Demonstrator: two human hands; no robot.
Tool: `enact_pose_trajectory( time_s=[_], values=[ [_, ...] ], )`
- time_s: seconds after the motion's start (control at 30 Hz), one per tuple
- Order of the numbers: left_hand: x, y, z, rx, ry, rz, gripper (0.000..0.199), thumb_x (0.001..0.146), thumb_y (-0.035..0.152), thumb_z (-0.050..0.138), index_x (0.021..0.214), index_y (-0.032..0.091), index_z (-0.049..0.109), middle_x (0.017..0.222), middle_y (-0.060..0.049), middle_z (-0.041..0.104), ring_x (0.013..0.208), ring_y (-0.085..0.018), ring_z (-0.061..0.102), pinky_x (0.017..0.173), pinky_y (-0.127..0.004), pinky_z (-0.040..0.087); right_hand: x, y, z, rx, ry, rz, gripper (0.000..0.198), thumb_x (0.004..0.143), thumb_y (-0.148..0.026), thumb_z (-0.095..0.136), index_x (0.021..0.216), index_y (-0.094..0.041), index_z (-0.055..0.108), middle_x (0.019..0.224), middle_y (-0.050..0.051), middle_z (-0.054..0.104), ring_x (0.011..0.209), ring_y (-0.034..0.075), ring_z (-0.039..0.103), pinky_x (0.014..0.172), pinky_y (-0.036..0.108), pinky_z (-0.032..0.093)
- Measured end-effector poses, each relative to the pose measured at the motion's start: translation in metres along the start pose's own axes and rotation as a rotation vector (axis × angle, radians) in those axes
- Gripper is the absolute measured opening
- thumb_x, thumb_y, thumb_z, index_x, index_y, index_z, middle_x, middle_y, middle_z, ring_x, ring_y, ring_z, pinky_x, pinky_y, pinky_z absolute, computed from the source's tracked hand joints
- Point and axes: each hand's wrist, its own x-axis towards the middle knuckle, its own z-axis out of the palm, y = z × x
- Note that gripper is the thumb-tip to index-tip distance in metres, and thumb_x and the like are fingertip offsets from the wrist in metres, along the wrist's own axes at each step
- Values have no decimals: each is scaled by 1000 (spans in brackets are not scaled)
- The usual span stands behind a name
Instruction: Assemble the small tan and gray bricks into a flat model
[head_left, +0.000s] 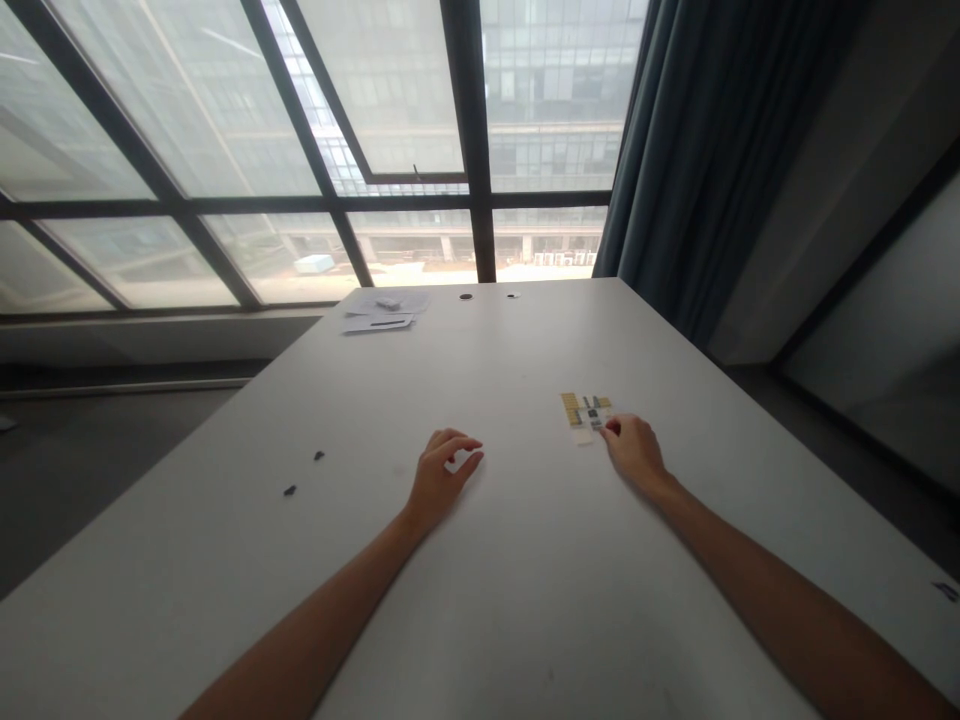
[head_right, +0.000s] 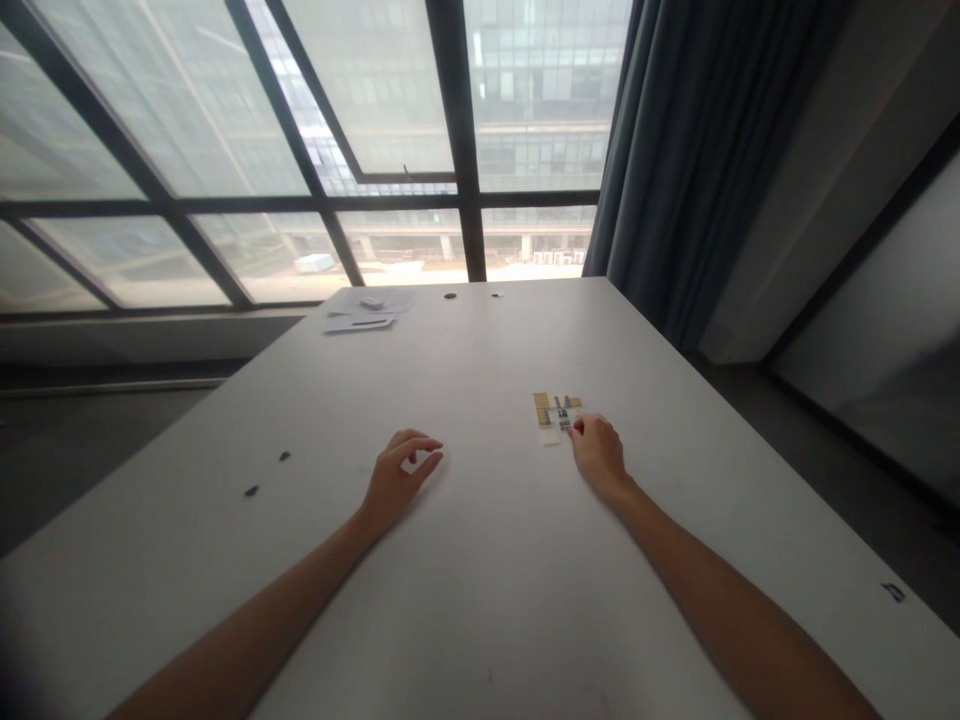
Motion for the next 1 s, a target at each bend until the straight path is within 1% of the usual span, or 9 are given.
enact_pose_trajectory(
  time_s=[0.17, 0.67, 1.0],
  values=[
    [1, 2, -1, 0, -4, -5, 9, 90, 28, 67, 93, 22, 72, 88, -5, 66, 81, -17, 54, 67, -29, 46, 2, 2, 3, -16, 6, 8, 13, 86, -26, 66, 78, -18, 71, 90, 8, 72, 79, 19, 62, 69, 27, 39],
    [0, 2, 0, -33, -21, -20, 10, 90, 29, 67, 94, 22, 73, 88, -4, 66, 81, -17, 54, 68, -29, 45, 0, -2, 1, -59, 21, 0, 17, 87, -30, 67, 75, -17, 68, 85, 7, 69, 73, 18, 59, 65, 27, 37],
    [1, 5, -2, -67, -36, -40, 20, 97, 33, 57, 95, 22, 74, 89, -5, 66, 81, -17, 55, 69, -29, 45, 3, 0, 4, -64, 32, 13, 19, 87, -32, 66, 76, -17, 66, 87, 7, 68, 73, 17, 58, 63, 26, 34]
  ],
)
